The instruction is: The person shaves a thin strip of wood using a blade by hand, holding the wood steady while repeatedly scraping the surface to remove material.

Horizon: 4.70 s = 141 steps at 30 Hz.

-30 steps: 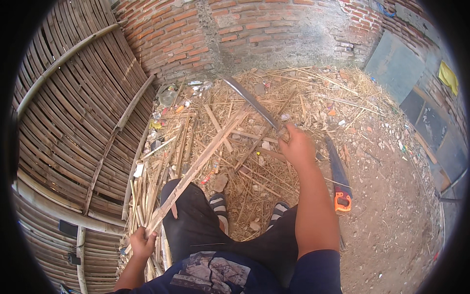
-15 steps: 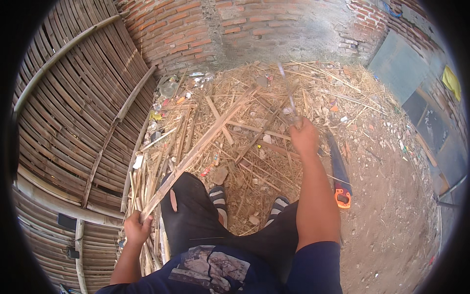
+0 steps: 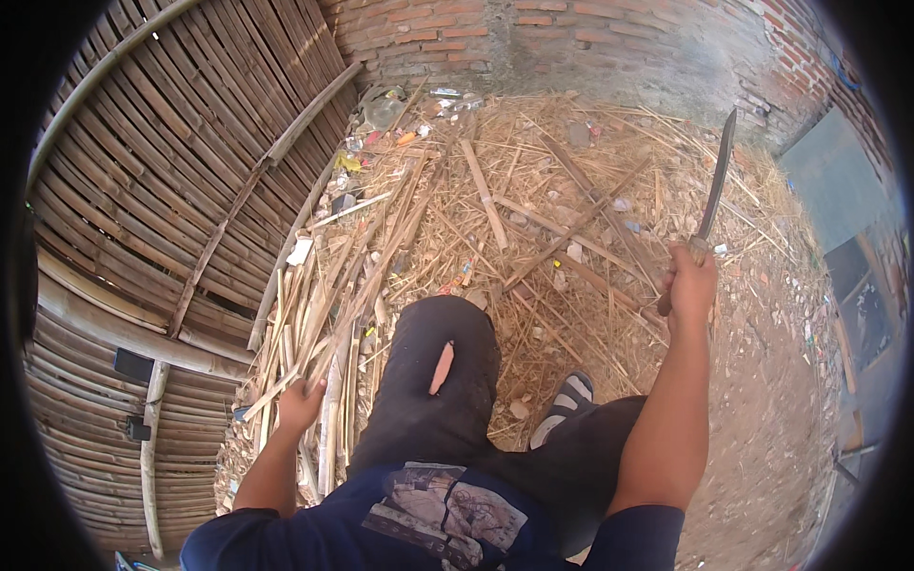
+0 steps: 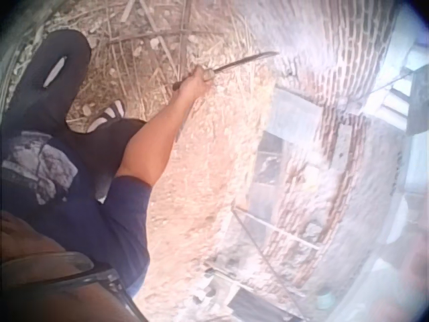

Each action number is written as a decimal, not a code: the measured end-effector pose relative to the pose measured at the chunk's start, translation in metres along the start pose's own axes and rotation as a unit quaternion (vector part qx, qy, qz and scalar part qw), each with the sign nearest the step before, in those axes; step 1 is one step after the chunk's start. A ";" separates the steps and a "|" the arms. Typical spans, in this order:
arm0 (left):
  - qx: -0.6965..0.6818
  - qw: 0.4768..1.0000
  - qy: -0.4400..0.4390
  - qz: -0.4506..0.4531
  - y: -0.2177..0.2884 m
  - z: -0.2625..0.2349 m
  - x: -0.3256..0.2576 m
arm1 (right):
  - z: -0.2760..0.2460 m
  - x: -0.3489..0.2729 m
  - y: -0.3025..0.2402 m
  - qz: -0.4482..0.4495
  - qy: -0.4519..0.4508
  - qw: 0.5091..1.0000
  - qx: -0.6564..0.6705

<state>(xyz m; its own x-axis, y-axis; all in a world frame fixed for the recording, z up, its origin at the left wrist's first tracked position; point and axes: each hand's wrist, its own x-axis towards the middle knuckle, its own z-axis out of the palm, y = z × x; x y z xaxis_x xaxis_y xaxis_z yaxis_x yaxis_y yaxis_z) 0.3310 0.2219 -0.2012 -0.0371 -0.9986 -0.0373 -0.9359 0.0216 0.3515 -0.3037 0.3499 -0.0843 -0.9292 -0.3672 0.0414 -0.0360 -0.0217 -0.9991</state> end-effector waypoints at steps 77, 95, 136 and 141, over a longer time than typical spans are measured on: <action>-0.302 0.798 -0.464 0.237 0.346 0.226 0.120 | 0.065 0.006 0.007 0.056 -0.060 0.997 0.001; -0.087 0.890 -0.020 0.446 0.358 0.158 0.050 | 0.077 -0.030 -0.005 -0.031 0.039 0.975 0.217; -0.376 0.754 -0.360 0.402 0.431 0.063 0.053 | 0.029 -0.017 -0.027 -0.065 -0.171 0.931 0.317; -0.290 0.771 -0.356 0.440 0.432 0.037 0.047 | 0.029 -0.011 -0.024 -0.098 -0.117 0.936 0.317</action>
<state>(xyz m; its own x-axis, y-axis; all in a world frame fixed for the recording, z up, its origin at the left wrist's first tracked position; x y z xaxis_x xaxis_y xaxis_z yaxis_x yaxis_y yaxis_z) -0.0877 0.1857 -0.0863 -0.9454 -0.3250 0.0228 -0.1315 0.4446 0.8860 -0.2821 0.3278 -0.0610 -0.8187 -0.4909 0.2979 0.0970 -0.6295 -0.7709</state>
